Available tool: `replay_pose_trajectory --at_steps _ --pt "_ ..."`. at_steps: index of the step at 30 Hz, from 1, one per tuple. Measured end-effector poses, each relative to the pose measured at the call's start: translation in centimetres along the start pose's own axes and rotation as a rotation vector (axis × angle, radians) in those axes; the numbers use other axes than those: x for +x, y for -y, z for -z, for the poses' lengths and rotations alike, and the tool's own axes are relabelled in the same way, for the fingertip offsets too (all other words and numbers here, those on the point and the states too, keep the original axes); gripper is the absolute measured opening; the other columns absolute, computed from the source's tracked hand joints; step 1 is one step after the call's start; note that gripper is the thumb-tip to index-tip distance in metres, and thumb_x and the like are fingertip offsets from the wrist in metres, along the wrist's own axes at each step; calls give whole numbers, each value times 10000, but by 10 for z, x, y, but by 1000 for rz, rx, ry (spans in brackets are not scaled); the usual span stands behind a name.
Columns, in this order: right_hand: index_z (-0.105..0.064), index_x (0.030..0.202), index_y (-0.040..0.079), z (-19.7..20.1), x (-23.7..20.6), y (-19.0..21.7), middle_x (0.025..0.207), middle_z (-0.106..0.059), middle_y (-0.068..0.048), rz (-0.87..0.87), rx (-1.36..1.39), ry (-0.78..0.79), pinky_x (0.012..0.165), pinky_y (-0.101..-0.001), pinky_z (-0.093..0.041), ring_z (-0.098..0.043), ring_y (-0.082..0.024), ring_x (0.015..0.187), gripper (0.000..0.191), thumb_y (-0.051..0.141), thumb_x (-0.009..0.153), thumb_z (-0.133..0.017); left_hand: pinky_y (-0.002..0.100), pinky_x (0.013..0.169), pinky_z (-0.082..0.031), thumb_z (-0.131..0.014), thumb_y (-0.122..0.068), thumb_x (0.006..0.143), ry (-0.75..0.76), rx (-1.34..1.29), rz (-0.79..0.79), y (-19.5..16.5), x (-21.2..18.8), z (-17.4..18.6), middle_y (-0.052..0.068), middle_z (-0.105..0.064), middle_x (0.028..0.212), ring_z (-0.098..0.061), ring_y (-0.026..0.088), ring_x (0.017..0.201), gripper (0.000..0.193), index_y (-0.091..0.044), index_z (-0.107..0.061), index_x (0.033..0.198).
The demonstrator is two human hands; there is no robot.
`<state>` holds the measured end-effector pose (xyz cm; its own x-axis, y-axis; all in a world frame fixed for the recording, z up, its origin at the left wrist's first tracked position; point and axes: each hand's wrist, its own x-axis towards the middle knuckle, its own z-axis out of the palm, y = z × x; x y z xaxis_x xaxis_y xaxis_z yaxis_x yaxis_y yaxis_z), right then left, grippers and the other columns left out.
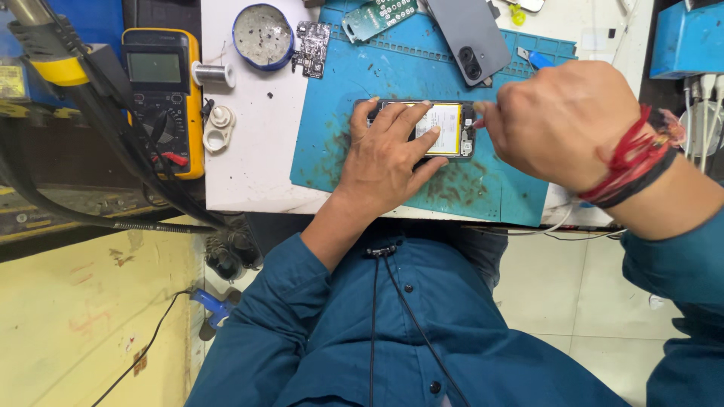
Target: The person unscrews the back of a smartphone with a screwdriver, removes the back cover and works on the internal battery and board, then applies adhesive from a tube to the phone and wipes the back cover with a cloth. The person reassembles the phone at the repair bench.
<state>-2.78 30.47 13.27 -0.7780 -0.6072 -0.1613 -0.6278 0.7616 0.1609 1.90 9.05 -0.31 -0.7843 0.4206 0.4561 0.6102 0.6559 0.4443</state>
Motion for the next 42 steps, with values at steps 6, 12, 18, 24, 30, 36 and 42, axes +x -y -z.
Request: replay_pose_trajectory --at_steps 6,12,18,24,30,36,42 --pt "-675 779 92 1 -1 2 556 -604 -130 9 27 -64 526 -443 -506 -637 -342 550 325 365 955 -686 541 1174 -240 -813 -394 883 2 4 -1 0 -1 0 122 -624 1394 -540 278 1263 394 -110 -766 1153" --pt "-690 794 104 3 -3 1 598 -624 -130 -24 2 -29 557 -436 -517 -647 -334 577 332 363 1000 -669 539 1173 -243 -817 -396 877 0 8 -1 -1 -1 0 119 -624 1393 -544 278 1261 396 -111 -767 1148" --pt "-708 818 109 4 -3 3 595 -642 -121 -32 40 -29 545 -438 -512 -655 -333 579 281 358 945 -680 537 1175 -246 -822 -385 870 6 8 -6 -1 1 2 118 -625 1390 -549 273 1257 397 -110 -766 1151" --pt "-715 808 103 1 -2 6 675 -675 -117 -98 83 -108 592 -410 -521 -672 -307 636 283 325 983 -716 527 1170 -260 -824 -359 871 -59 -72 -2 -9 0 17 104 -634 1359 -569 261 1223 416 -94 -745 1182" --pt "-723 990 -24 -22 30 44 933 -686 -170 -24 1079 -547 778 -366 -541 -671 -277 866 94 -28 904 -760 431 1029 -397 -852 -222 856 -263 -189 152 -12 -44 47 56 -691 1213 -645 252 1092 311 -100 -720 1109" --pt "-522 1312 12 -73 69 133 1237 -739 -156 -5 1414 -709 991 -316 -610 -750 -220 1127 286 -79 1063 -629 401 933 -482 -842 -130 853 -339 -109 402 4 -87 63 72 -702 1115 -678 281 1020 233 -98 -686 1024" --pt "-506 1308 0 -87 70 145 1235 -729 -164 32 1495 -614 956 -336 -623 -762 -242 1129 283 -91 1052 -585 413 982 -474 -832 -170 870 -383 -77 519 14 -89 73 98 -690 1171 -665 299 1080 281 -70 -685 1088"
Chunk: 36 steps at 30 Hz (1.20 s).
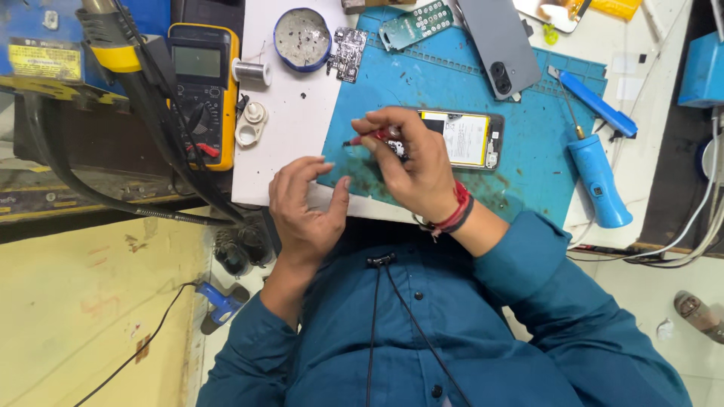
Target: The person unscrews the back of a smartphone with a screwdriver, removes the back cover and works on the internal battery and board, then applies adhesive from a tube to the phone and wipes the back cover with a cloth. The person reassembles the phone at the repair bench.
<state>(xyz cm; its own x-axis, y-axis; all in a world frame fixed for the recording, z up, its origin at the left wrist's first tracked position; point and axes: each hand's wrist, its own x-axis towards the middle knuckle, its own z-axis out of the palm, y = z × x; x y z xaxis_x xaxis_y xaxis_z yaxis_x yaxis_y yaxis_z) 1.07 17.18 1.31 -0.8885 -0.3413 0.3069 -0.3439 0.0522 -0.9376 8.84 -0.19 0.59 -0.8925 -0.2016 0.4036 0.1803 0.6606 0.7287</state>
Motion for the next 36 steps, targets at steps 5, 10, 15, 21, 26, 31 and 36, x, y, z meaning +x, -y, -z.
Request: replay_pose_trajectory --at_steps 5,10,15,21,26,31,36 --pt "-460 1387 22 25 -20 2 1315 -677 -185 -56 198 -68 1082 -351 -571 -696 -224 1207 327 -95 1096 -551 425 998 -419 -845 -233 827 88 11 24 -6 15 -12 105 -659 1245 -623 305 1135 362 -75 -712 1125" --pt "-448 1401 54 51 -43 8 1293 -667 -186 -83 315 -172 1082 -370 -572 -682 -209 1208 339 -84 1110 -552 412 1022 -409 -848 -198 821 137 -70 -35 -20 27 -31 69 -667 1271 -628 266 1138 263 -112 -755 1052" --pt "-452 1406 58 70 -55 13 1288 -675 -192 -63 290 -243 1090 -384 -564 -682 -221 1203 333 -70 1122 -569 397 1004 -396 -835 -155 818 179 -106 -108 -36 34 -47 30 -692 1266 -631 225 1096 180 -140 -780 988" --pt "-446 1375 54 89 -65 14 1266 -677 -176 -55 238 -280 1085 -381 -568 -698 -234 1193 313 -70 1121 -580 412 1017 -369 -827 -162 829 142 -8 -297 -46 36 -61 27 -670 1269 -608 235 1152 145 -156 -769 962" --pt "-442 1376 51 96 -72 17 1272 -673 -174 -62 166 -289 1087 -376 -566 -689 -231 1198 321 -83 1119 -579 425 1020 -329 -831 -199 860 155 83 -393 -48 35 -70 25 -666 1298 -592 220 1177 135 -167 -773 978" --pt "-437 1406 61 98 -74 20 1270 -672 -169 -66 97 -270 1081 -369 -573 -689 -225 1196 351 -89 1121 -575 424 1030 -329 -832 -202 866 170 75 -413 -48 34 -75 32 -661 1306 -584 227 1188 145 -161 -771 991" --pt "-433 1400 56 98 -74 20 1276 -668 -168 -67 91 -276 1087 -366 -573 -691 -220 1205 348 -93 1116 -568 419 1030 -328 -831 -202 862 180 64 -404 -47 33 -79 32 -663 1306 -586 221 1185 140 -166 -771 984"
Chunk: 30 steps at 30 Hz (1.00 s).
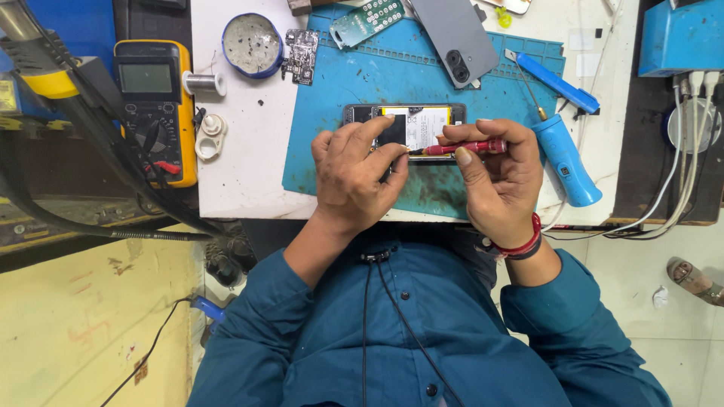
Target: The person unscrews the back of a smartphone with a screwdriver, removes the back cover and works on the internal battery and board, then applies adhesive from a tube to the phone and wipes the back cover with a cloth. The person reassembles the phone at the repair bench.
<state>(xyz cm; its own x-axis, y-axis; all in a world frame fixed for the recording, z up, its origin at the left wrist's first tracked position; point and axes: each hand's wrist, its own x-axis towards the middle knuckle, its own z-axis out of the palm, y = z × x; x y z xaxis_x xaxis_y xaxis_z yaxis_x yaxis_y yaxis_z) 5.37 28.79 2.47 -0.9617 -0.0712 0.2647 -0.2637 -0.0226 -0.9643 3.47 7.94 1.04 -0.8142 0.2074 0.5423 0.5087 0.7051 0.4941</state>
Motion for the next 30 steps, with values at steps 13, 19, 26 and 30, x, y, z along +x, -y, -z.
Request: replay_pose_trajectory --at_steps 13,19,26,30 --pt "-427 1420 43 -2 0 6 1265 -667 -168 105 -177 33 1073 -342 -590 -700 -214 1193 391 -113 1101 -592 417 1040 -331 -841 -220 864 -15 -19 3 4 -5 -2 19 -648 1326 -576 215 1204 157 -189 -777 1005" --pt "-435 1414 33 -2 1 7 1254 -672 -176 64 -193 31 1053 -340 -591 -692 -222 1196 384 -115 1097 -593 420 1042 -326 -837 -221 872 -2 -25 -9 5 -5 -1 20 -647 1331 -569 222 1211 160 -189 -782 1019" --pt "-470 1418 8 -3 2 8 1237 -702 -188 92 -260 27 1016 -323 -594 -721 -217 1136 412 -94 1067 -660 427 1045 -322 -834 -225 868 8 -29 -29 7 -5 0 27 -647 1339 -569 226 1216 170 -184 -786 1026" --pt "-462 1445 9 -3 2 8 1211 -702 -193 109 -278 5 1021 -311 -589 -722 -210 1133 427 -81 1083 -671 423 1045 -324 -839 -231 883 -12 -28 -8 7 -5 -1 17 -647 1334 -568 216 1209 151 -195 -784 1018"
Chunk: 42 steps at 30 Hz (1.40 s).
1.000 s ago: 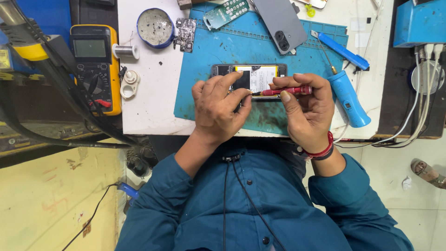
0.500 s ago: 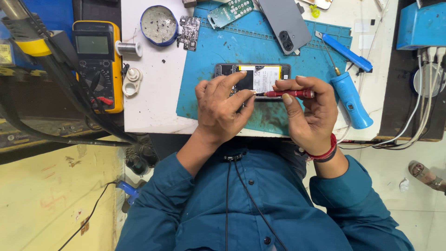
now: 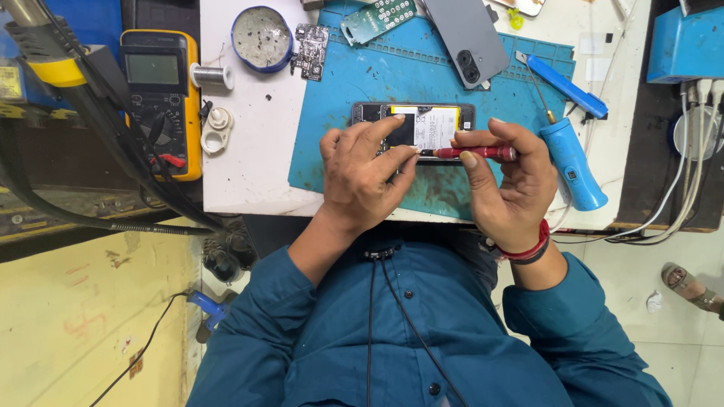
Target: The person unscrews the back of a smartphone with a screwdriver, removes the back cover and works on the internal battery and board, then applies adhesive from a tube to the phone and wipes the back cover with a cloth. The person reassembles the phone at the repair bench.
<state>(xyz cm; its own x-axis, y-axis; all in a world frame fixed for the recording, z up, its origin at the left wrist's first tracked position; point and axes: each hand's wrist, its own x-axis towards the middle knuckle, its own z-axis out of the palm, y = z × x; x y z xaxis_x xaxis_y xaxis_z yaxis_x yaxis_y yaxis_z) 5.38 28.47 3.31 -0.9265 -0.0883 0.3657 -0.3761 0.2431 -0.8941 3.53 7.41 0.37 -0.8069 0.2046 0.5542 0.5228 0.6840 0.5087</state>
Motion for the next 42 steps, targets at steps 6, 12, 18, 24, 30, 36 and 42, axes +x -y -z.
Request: replay_pose_trajectory --at_steps 6,12,18,24,30,36,42 --pt "-456 1452 12 1 1 -1 1211 -705 -189 17 1 17 1015 -306 -589 -722 -203 1131 436 -83 1080 -662 429 1037 -319 -839 -229 873 2 7 -3 1 1 -1 18 -650 1325 -571 218 1206 144 -199 -785 1002" --pt "-465 1465 15 -2 2 0 1204 -710 -193 18 -9 14 1013 -302 -582 -719 -201 1124 447 -97 1082 -667 432 1043 -321 -837 -225 873 8 1 -6 2 2 0 23 -652 1331 -573 221 1207 149 -195 -788 1010" --pt "-532 1417 14 0 10 6 1122 -745 -177 119 -175 50 881 -287 -585 -752 -218 1049 476 -77 1002 -747 437 1042 -319 -836 -229 874 23 -6 -17 3 2 2 34 -650 1337 -570 229 1219 160 -184 -791 1021" --pt "-420 1502 52 4 16 8 1279 -693 -192 120 -124 95 969 -326 -597 -729 -223 1087 506 -81 1078 -663 446 1075 -300 -822 -308 897 62 -19 -5 1 4 4 38 -634 1368 -551 230 1237 249 -167 -775 1097" --pt "-392 1475 45 27 36 1 1357 -639 -220 164 -260 32 1035 -362 -622 -713 -269 1181 420 -150 1149 -570 472 1147 -241 -776 -425 934 175 48 -52 0 5 0 103 -596 1401 -531 268 1269 396 -109 -745 1170" --pt "-408 1456 40 35 48 -8 1352 -666 -215 180 -371 94 1009 -341 -632 -739 -271 1169 413 -168 1144 -581 476 1161 -234 -762 -383 952 189 80 -51 1 3 -2 116 -604 1392 -533 261 1276 335 -121 -759 1161" --pt "-422 1450 32 33 53 -12 1347 -668 -215 187 -365 95 987 -336 -631 -743 -262 1150 408 -174 1140 -587 472 1161 -241 -764 -373 951 187 68 -46 1 4 -2 120 -609 1384 -535 263 1276 328 -117 -768 1156"
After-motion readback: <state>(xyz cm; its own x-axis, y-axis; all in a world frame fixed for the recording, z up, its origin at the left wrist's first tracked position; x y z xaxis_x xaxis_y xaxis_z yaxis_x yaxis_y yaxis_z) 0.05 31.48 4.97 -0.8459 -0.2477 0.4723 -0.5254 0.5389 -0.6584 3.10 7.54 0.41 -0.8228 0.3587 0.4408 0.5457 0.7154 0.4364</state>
